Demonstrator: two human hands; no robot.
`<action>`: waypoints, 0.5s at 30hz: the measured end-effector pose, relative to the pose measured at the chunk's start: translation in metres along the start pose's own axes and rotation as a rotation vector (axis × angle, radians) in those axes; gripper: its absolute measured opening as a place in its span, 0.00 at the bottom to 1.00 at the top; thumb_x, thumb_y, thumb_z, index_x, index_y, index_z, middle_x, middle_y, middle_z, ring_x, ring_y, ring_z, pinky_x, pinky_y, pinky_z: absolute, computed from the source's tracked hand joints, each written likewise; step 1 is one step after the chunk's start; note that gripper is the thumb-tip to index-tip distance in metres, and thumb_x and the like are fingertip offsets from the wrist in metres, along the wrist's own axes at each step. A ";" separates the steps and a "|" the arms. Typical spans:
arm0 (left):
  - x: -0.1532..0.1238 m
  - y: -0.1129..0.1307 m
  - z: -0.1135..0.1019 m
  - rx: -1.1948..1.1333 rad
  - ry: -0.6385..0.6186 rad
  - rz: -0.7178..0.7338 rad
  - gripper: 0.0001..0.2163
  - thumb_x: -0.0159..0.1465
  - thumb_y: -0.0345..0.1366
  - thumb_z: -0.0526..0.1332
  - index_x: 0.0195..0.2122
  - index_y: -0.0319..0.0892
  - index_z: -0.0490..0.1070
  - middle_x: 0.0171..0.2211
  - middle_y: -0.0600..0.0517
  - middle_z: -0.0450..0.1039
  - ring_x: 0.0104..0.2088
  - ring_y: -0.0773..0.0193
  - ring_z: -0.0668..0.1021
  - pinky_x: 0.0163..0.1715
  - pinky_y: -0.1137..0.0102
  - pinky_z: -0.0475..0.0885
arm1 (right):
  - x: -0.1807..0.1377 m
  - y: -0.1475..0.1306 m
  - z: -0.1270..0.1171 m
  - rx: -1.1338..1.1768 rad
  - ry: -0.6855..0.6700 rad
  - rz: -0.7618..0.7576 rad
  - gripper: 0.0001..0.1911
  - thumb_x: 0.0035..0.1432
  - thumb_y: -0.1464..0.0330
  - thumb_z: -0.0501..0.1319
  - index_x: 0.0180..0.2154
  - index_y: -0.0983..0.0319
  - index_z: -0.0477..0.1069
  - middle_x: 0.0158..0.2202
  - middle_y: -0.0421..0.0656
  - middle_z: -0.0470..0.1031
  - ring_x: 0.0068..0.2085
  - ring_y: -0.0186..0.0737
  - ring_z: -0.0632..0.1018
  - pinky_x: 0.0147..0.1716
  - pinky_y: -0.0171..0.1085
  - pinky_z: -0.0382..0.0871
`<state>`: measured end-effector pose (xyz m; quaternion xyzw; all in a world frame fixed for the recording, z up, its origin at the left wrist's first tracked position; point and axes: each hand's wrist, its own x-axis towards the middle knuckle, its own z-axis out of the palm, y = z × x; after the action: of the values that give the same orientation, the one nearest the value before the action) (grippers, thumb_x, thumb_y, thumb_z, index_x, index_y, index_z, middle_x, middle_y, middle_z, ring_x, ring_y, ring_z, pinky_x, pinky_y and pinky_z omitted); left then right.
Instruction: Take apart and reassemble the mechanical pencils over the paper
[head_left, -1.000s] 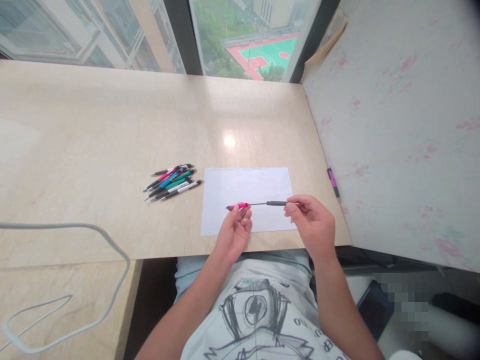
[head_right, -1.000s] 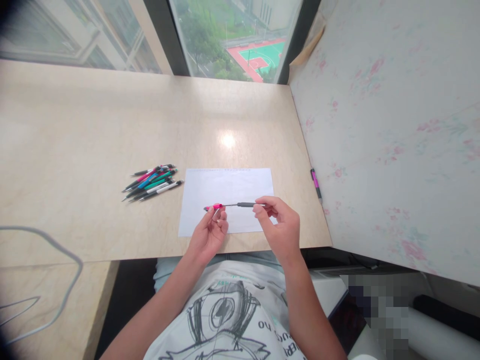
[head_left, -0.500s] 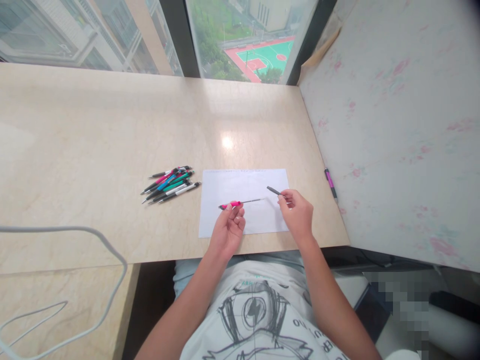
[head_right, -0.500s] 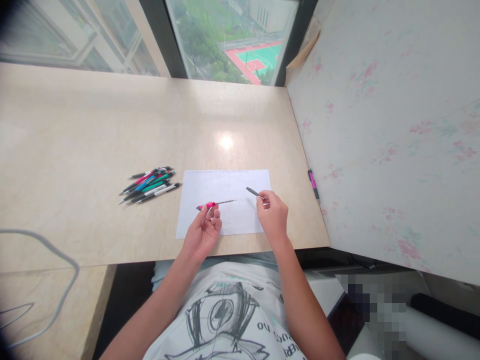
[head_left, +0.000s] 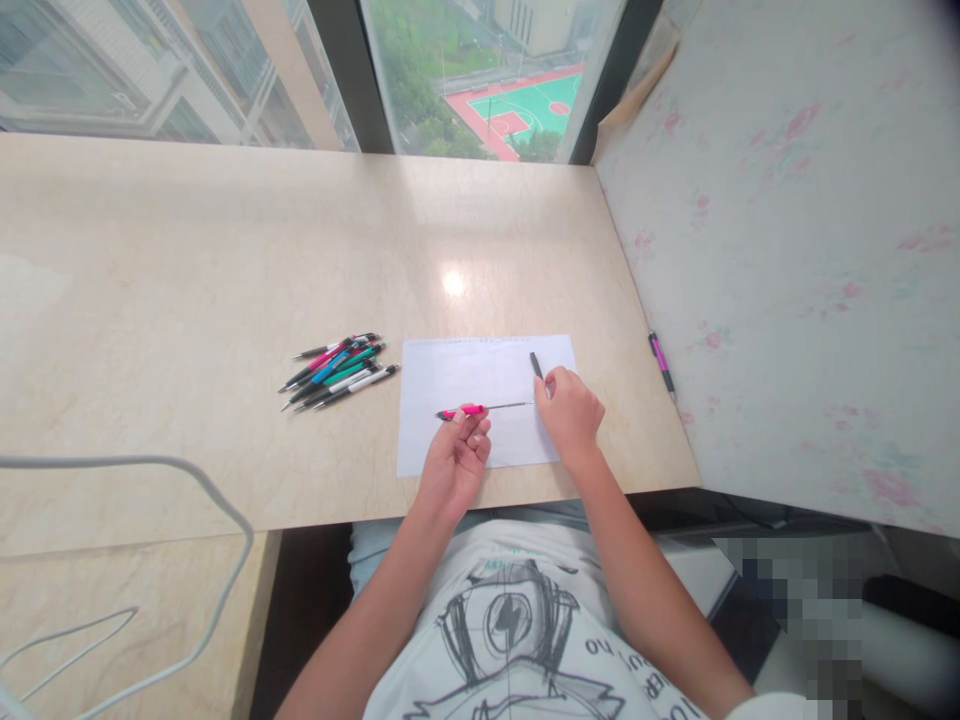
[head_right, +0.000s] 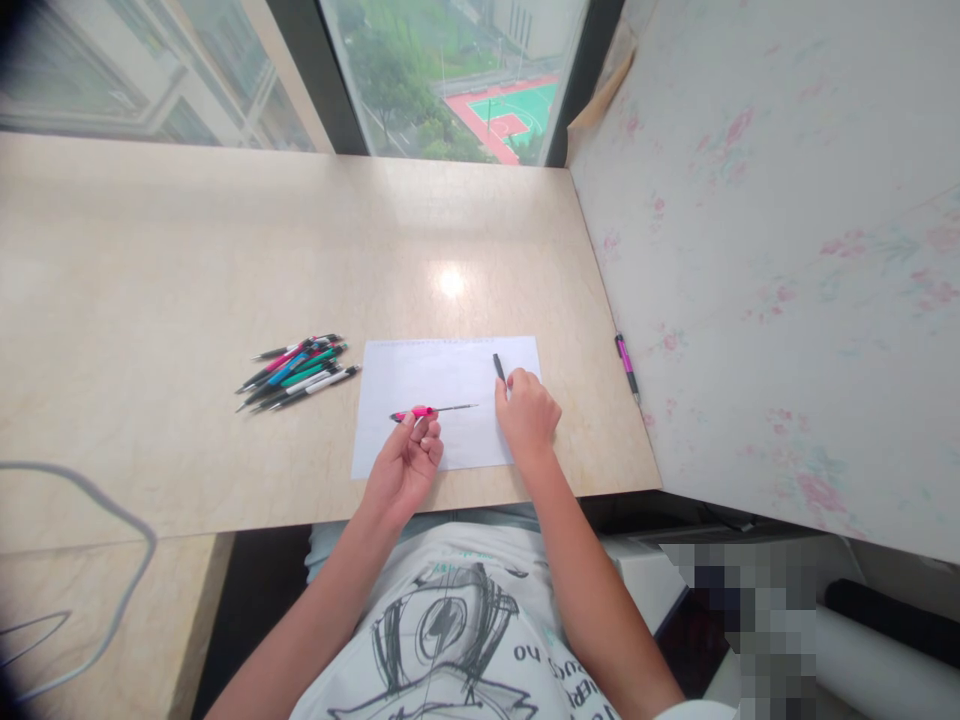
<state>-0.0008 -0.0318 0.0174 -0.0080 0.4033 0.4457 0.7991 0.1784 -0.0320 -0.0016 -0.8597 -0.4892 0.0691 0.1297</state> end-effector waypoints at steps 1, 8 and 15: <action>0.000 0.000 0.001 0.001 0.003 0.000 0.02 0.62 0.31 0.66 0.34 0.38 0.76 0.35 0.49 0.80 0.31 0.71 0.81 0.27 0.83 0.75 | 0.000 0.000 0.000 -0.005 0.001 0.000 0.11 0.67 0.60 0.57 0.37 0.60 0.72 0.37 0.45 0.77 0.32 0.38 0.72 0.28 0.38 0.46; 0.000 0.000 0.002 0.028 -0.012 0.010 0.03 0.61 0.32 0.68 0.34 0.39 0.76 0.35 0.48 0.80 0.31 0.71 0.81 0.27 0.83 0.75 | -0.001 -0.002 -0.001 -0.001 0.012 -0.006 0.11 0.65 0.60 0.58 0.38 0.61 0.72 0.37 0.45 0.77 0.32 0.38 0.72 0.28 0.38 0.45; 0.003 0.000 -0.003 0.051 -0.026 0.027 0.05 0.60 0.33 0.69 0.35 0.38 0.77 0.36 0.48 0.81 0.32 0.71 0.81 0.28 0.82 0.75 | -0.001 0.002 -0.006 0.198 0.045 -0.035 0.10 0.64 0.61 0.57 0.37 0.60 0.72 0.35 0.44 0.76 0.32 0.39 0.72 0.30 0.37 0.54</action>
<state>-0.0014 -0.0311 0.0137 0.0237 0.4040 0.4462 0.7982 0.1813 -0.0348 0.0040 -0.8353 -0.4919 0.0955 0.2263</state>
